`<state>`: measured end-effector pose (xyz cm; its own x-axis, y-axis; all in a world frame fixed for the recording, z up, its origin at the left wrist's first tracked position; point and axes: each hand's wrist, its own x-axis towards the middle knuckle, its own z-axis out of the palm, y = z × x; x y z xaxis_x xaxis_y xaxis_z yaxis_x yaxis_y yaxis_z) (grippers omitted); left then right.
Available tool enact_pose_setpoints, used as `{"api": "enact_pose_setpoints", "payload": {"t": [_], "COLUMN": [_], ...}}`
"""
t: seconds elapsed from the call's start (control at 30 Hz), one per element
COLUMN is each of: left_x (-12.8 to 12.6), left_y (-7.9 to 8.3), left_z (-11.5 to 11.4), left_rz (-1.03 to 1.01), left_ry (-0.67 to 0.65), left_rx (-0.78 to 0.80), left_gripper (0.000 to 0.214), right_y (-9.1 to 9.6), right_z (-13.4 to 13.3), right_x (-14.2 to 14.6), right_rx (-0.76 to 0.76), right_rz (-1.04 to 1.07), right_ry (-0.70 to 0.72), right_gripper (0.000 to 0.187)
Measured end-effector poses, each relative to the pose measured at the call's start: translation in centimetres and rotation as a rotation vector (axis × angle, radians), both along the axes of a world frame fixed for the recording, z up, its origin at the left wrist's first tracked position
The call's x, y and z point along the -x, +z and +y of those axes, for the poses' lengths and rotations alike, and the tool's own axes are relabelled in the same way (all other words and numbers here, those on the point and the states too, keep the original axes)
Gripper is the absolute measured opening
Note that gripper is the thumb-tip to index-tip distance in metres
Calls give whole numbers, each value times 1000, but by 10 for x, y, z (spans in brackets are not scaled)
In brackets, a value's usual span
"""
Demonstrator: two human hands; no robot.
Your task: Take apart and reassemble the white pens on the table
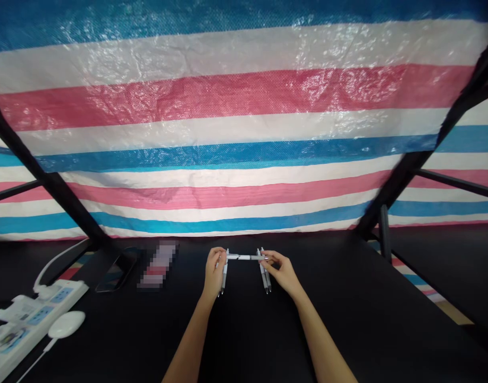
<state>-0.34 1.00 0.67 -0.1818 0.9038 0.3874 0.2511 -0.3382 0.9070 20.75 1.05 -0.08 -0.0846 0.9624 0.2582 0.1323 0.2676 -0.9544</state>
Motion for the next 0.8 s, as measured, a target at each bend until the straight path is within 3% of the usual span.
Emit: {"api": "enact_pose_setpoints", "payload": {"t": [0.2, 0.33, 0.53, 0.73, 0.8], "left_x": [-4, -2, -2, -4, -4], "left_y": [-3, -6, -4, -3, -2], "left_z": [-1, 1, 1, 0, 0], "left_rz": [112, 178, 69, 30, 22], "left_ry": [-47, -8, -5, -35, -37], "left_rx": [-54, -57, -28, -25, -28], "left_gripper": [35, 27, 27, 25, 25], "right_y": [1, -4, -8, -3, -2], "right_z": [-2, 0, 2, -3, -3], "right_x": [4, 5, 5, 7, 6], "right_rx": [80, 13, -4, 53, 40], "right_rz": [-34, -64, -24, -181, -172], "right_ry": [30, 10, 3, 37, 59], "right_gripper": [50, 39, 48, 54, 48]}}
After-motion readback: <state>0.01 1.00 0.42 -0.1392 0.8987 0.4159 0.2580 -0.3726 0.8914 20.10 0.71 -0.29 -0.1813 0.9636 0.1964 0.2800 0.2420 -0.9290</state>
